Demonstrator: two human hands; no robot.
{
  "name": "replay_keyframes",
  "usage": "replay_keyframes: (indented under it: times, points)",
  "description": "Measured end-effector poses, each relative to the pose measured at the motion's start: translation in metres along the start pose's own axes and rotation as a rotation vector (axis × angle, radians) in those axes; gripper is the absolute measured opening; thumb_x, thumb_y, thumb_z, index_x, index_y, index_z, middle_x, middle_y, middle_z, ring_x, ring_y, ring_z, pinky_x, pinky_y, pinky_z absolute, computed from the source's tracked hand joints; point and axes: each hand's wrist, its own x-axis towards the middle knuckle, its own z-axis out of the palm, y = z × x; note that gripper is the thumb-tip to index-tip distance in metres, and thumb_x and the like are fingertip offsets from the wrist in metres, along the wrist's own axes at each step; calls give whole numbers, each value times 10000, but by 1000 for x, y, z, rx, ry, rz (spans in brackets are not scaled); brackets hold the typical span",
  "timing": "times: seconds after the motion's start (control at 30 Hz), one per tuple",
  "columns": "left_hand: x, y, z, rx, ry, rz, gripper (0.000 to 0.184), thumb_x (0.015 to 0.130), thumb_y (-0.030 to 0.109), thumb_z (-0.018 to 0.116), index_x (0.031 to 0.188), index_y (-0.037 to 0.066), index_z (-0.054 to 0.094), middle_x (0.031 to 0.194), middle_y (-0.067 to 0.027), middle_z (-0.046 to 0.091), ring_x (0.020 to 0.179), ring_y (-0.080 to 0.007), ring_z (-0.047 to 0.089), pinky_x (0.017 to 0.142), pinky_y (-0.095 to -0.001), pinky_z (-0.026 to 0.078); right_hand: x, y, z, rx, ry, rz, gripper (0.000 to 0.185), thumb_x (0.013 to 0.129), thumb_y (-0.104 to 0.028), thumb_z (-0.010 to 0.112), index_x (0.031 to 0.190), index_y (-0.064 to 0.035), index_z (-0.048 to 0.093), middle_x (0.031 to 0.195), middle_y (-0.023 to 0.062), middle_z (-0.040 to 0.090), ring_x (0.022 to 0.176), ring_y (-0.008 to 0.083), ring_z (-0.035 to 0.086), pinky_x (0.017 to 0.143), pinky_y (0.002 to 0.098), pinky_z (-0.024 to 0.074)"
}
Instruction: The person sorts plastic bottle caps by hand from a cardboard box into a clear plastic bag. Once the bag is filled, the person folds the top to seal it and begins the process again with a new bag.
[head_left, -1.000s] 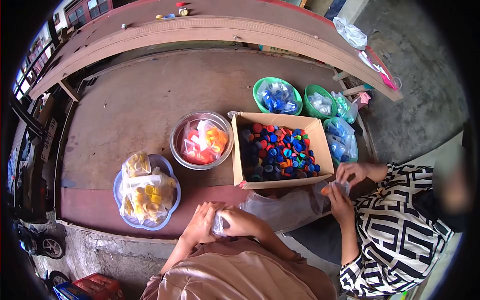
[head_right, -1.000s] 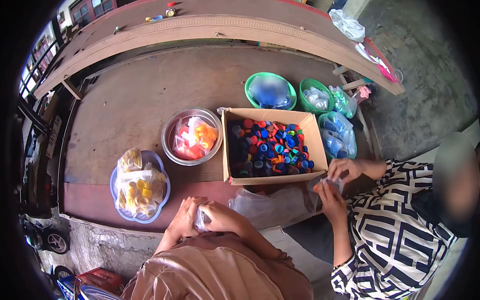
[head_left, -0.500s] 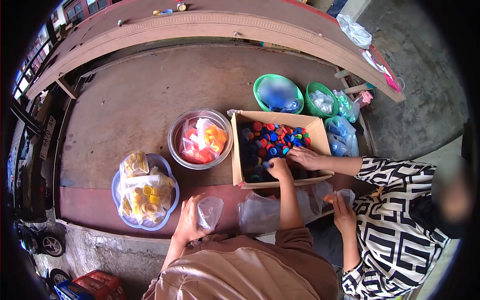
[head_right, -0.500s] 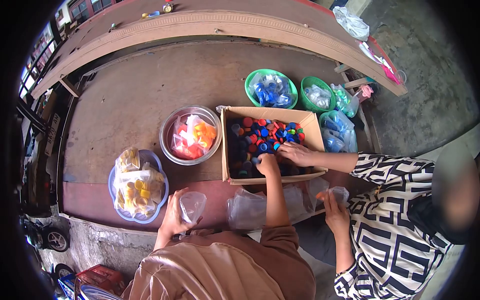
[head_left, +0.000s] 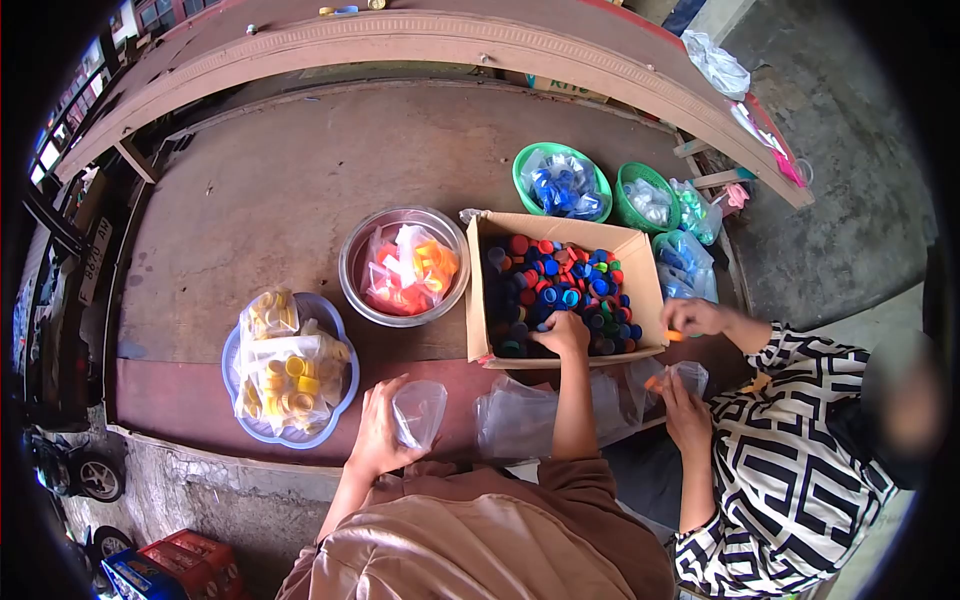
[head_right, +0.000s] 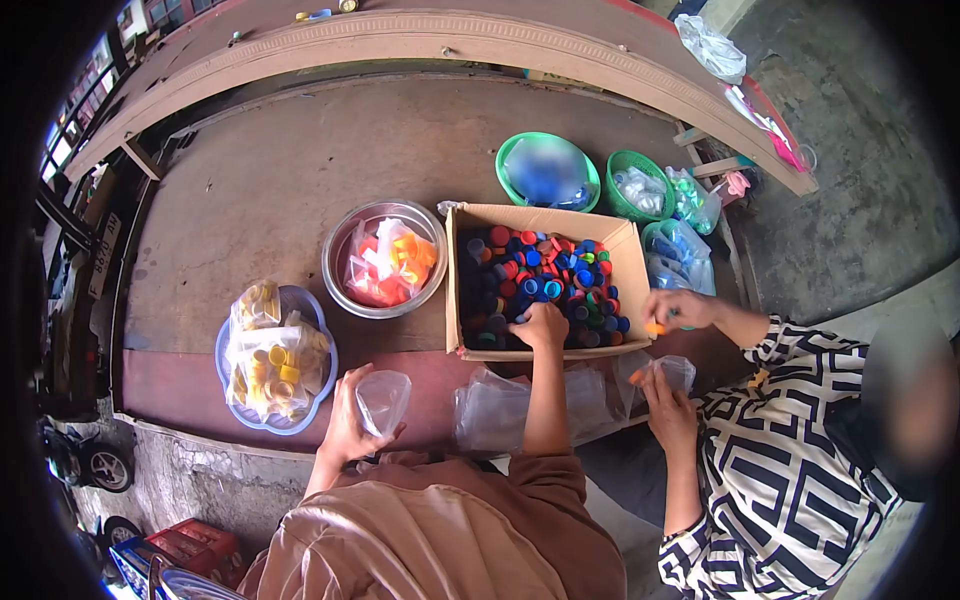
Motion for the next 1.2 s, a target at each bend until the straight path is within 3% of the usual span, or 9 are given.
replay_keyframes:
  times: [0.1,0.2,0.3,0.53,0.73,0.87,1.0,1.1,1.2]
  points:
    - [-4,-3,1,-2,-4,-16,928,519,265,810,1260,5,315,1147,-196,432,1053,-357,444,898,-435,377,1,-4,6,-37,435,-188,245,570,-224,761,747,-85,663,785,93,598,821,281,595,719,371,485]
    - [-5,-2,0,-17,6,-33,916,525,259,804,1258,3,316,1153,-198,431,1056,-358,443,901,-435,374,15,3,4,196,-18,-330,228,567,-148,711,790,-110,681,918,121,625,880,309,604,776,425,479]
    - [-4,-3,0,-19,24,-27,906,529,255,798,1255,2,319,1153,-200,432,1056,-358,443,905,-434,372,13,3,11,-93,-174,-382,313,563,-127,689,875,-122,675,872,119,594,864,312,584,756,399,480]
    - [-1,1,3,-21,-24,-22,893,530,258,794,1249,2,330,1117,-199,442,1030,-360,449,895,-429,374,25,0,19,-130,-287,-466,361,573,-113,646,931,-67,657,905,173,619,912,326,589,804,420,480]
    - [-3,-1,4,-39,-40,-28,877,541,260,785,1244,2,329,1156,-189,456,1027,-361,454,879,-441,354,24,5,23,-8,-144,-500,246,655,-176,650,869,-57,629,892,171,610,880,337,591,748,431,487]
    - [-6,-3,8,-26,-43,-41,877,539,258,784,1243,4,329,1161,-190,458,1029,-362,455,881,-444,352,26,4,27,166,110,-410,134,724,-187,651,767,-76,591,826,146,577,779,346,585,667,438,468]
    - [-6,-2,8,-23,-34,-17,877,534,255,783,1242,3,331,1168,-191,460,1024,-365,457,879,-444,352,35,6,27,423,403,-366,156,812,-150,611,861,-12,558,758,144,594,692,261,598,601,374,463]
    - [-7,-4,9,-21,-31,-22,869,536,252,780,1239,3,334,1177,-190,460,1023,-367,458,878,-442,353,34,0,32,599,553,-285,99,791,-75,590,873,-22,574,805,148,600,710,268,601,614,365,481]
    - [-7,-5,9,-16,-26,-21,860,540,250,777,1237,3,337,1178,-186,461,1022,-367,459,877,-443,354,26,1,16,347,374,-478,171,715,11,557,867,-52,600,847,120,601,775,309,582,654,389,467]
